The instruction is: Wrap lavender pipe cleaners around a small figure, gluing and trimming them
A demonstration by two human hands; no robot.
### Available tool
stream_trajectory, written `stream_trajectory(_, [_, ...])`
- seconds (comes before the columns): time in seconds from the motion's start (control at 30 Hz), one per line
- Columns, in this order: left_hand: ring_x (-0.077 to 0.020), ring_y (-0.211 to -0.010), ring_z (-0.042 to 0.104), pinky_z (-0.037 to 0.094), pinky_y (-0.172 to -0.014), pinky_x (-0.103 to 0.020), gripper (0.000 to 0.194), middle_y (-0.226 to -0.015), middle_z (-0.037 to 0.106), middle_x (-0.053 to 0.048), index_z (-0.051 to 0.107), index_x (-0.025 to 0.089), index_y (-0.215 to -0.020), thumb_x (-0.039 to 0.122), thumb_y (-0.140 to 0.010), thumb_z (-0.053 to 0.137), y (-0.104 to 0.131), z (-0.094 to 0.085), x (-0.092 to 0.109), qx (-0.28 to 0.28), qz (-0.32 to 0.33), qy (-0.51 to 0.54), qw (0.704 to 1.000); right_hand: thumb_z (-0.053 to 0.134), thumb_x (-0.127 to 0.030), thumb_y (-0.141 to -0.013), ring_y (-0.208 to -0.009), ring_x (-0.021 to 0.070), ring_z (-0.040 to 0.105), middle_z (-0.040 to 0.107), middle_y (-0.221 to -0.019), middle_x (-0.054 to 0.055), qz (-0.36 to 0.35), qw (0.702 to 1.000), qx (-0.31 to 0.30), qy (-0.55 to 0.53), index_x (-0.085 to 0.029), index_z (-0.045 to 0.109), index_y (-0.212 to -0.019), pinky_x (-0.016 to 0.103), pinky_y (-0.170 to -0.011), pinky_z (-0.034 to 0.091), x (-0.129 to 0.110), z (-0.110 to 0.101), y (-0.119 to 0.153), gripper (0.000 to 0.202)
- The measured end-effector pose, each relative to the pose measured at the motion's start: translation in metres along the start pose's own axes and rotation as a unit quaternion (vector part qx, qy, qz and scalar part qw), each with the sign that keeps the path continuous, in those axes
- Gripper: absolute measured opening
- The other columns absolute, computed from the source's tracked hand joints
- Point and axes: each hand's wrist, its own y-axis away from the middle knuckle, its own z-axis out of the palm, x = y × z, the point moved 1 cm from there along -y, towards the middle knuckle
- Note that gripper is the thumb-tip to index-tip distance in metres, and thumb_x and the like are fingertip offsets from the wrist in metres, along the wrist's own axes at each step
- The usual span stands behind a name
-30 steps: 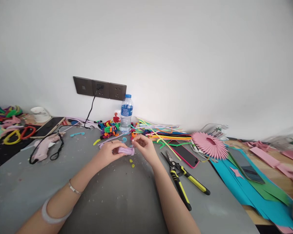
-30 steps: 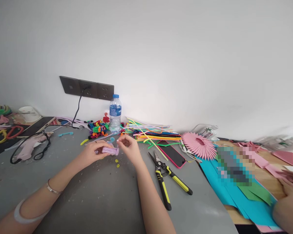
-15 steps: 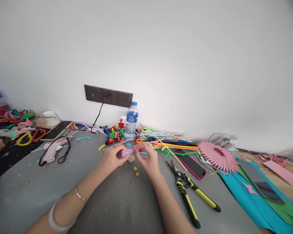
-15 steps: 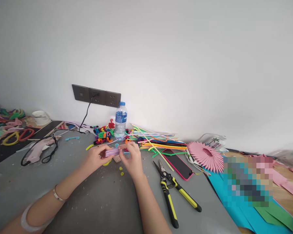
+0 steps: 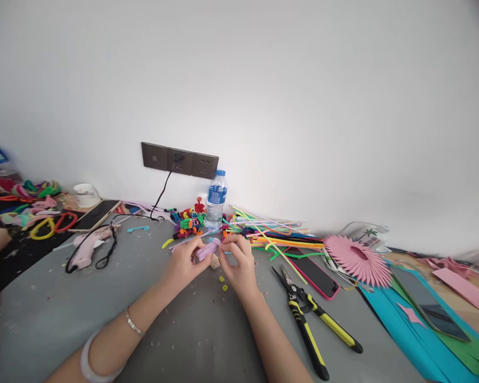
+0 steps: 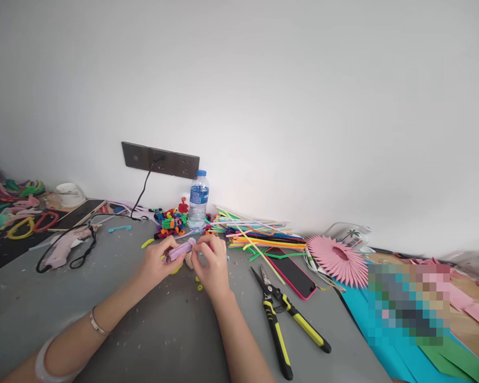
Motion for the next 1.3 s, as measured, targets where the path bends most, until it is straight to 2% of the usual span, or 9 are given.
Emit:
stream_trajectory(0.13, [-0.0085, -0.050, 0.044, 0.036, -0.051, -0.018, 0.017, -0.060, 0.049, 0.006, 0.051, 0.020, -0.073, 0.031, -0.084, 0.057, 0.000, 0.001, 0.001, -0.004, -0.007, 0.005, 1.000, 0.059, -0.009, -0.087, -0.087, 0.0218, 0.060, 0.062, -0.091, 0.005, 0.021, 0.999, 0.003, -0.028, -0.023, 0.062, -0.085, 0.037, -0.078, 0.044, 0.000, 0.002, 0.000, 0.014])
stream_trajectory(0.23, [-0.0095, -0.053, 0.047, 0.037, -0.053, -0.019, 0.015, -0.063, 0.053, 0.005, 0.051, 0.021, -0.075, 0.030, -0.085, 0.057, 0.001, 0.001, -0.001, 0.006, -0.004, 0.009, 1.000, 0.059, -0.009, -0.086, -0.085, 0.0209, 0.059, 0.060, -0.087, 0.004, 0.078, 0.992, 0.016, -0.102, -0.022, 0.060, -0.080, 0.036, -0.077, 0.045, -0.001, 0.006, -0.002, 0.014])
stream_trajectory(0.4, [-0.0111, -0.057, 0.053, 0.042, -0.056, -0.020, 0.014, -0.067, 0.060, 0.003, 0.052, 0.021, -0.077, 0.030, -0.084, 0.060, 0.002, 0.002, -0.006, 0.018, -0.024, 0.031, 0.999, 0.065, -0.023, -0.084, -0.080, 0.0189, 0.056, 0.058, -0.081, 0.002, 0.224, 0.939, 0.028, -0.259, -0.021, 0.059, -0.074, 0.030, -0.070, 0.045, 0.005, 0.016, -0.001, 0.012])
stream_trajectory(0.53, [-0.0134, -0.066, 0.061, 0.048, -0.063, -0.022, 0.013, -0.074, 0.065, 0.000, 0.054, 0.021, -0.082, 0.031, -0.084, 0.061, 0.001, 0.003, -0.008, 0.011, -0.053, 0.076, 0.996, 0.071, -0.035, -0.081, -0.077, 0.0184, 0.056, 0.059, -0.081, 0.003, 0.287, 0.895, 0.013, -0.341, -0.021, 0.061, -0.076, 0.030, -0.070, 0.045, 0.013, 0.023, 0.003, 0.018])
stream_trajectory(0.7, [-0.0144, -0.069, 0.064, 0.052, -0.065, -0.023, 0.012, -0.078, 0.067, -0.001, 0.054, 0.021, -0.083, 0.030, -0.084, 0.062, 0.000, 0.005, -0.008, 0.010, -0.042, 0.109, 0.993, 0.074, -0.041, -0.079, -0.076, 0.0183, 0.057, 0.059, -0.080, 0.002, 0.308, 0.876, -0.002, -0.370, -0.021, 0.060, -0.074, 0.030, -0.070, 0.048, 0.015, 0.023, 0.004, 0.025])
stream_trajectory(0.87, [-0.0163, -0.079, 0.068, 0.053, -0.071, -0.025, 0.009, -0.087, 0.071, -0.003, 0.055, 0.021, -0.089, 0.027, -0.085, 0.061, 0.001, 0.005, -0.012, 0.004, -0.015, 0.084, 0.996, 0.075, -0.042, -0.078, -0.079, 0.0193, 0.061, 0.063, -0.084, 0.003, 0.313, 0.866, -0.025, -0.388, -0.021, 0.057, -0.074, 0.032, -0.072, 0.051, 0.018, 0.020, 0.003, 0.028])
stream_trajectory(0.97, [-0.0171, -0.081, 0.068, 0.053, -0.072, -0.026, 0.010, -0.090, 0.071, -0.004, 0.055, 0.021, -0.090, 0.028, -0.086, 0.062, 0.001, 0.004, -0.015, -0.005, -0.006, 0.073, 0.997, 0.078, -0.042, -0.077, -0.082, 0.0203, 0.063, 0.065, -0.088, 0.003, 0.306, 0.862, -0.032, -0.404, -0.023, 0.057, -0.081, 0.033, -0.074, 0.053, 0.022, 0.018, 0.003, 0.029])
stream_trajectory(1.1, [-0.0173, -0.085, 0.069, 0.054, -0.074, -0.026, 0.011, -0.095, 0.073, -0.005, 0.056, 0.021, -0.092, 0.027, -0.086, 0.062, 0.000, 0.003, -0.015, -0.010, -0.002, 0.085, 0.996, 0.078, -0.041, -0.078, -0.088, 0.0209, 0.066, 0.066, -0.101, 0.005, 0.281, 0.869, -0.040, -0.406, -0.025, 0.053, -0.094, 0.034, -0.076, 0.054, 0.025, 0.018, 0.002, 0.034])
stream_trajectory(1.3, [-0.0190, -0.092, 0.069, 0.054, -0.079, -0.029, 0.012, -0.100, 0.072, -0.006, 0.057, 0.021, -0.093, 0.027, -0.085, 0.063, 0.001, 0.004, -0.019, -0.016, -0.017, 0.108, 0.994, 0.081, -0.044, -0.074, -0.082, 0.0192, 0.065, 0.064, -0.097, 0.003, 0.256, 0.887, 0.013, -0.386, -0.028, 0.044, -0.095, 0.031, -0.069, 0.051, 0.030, 0.022, 0.005, 0.046])
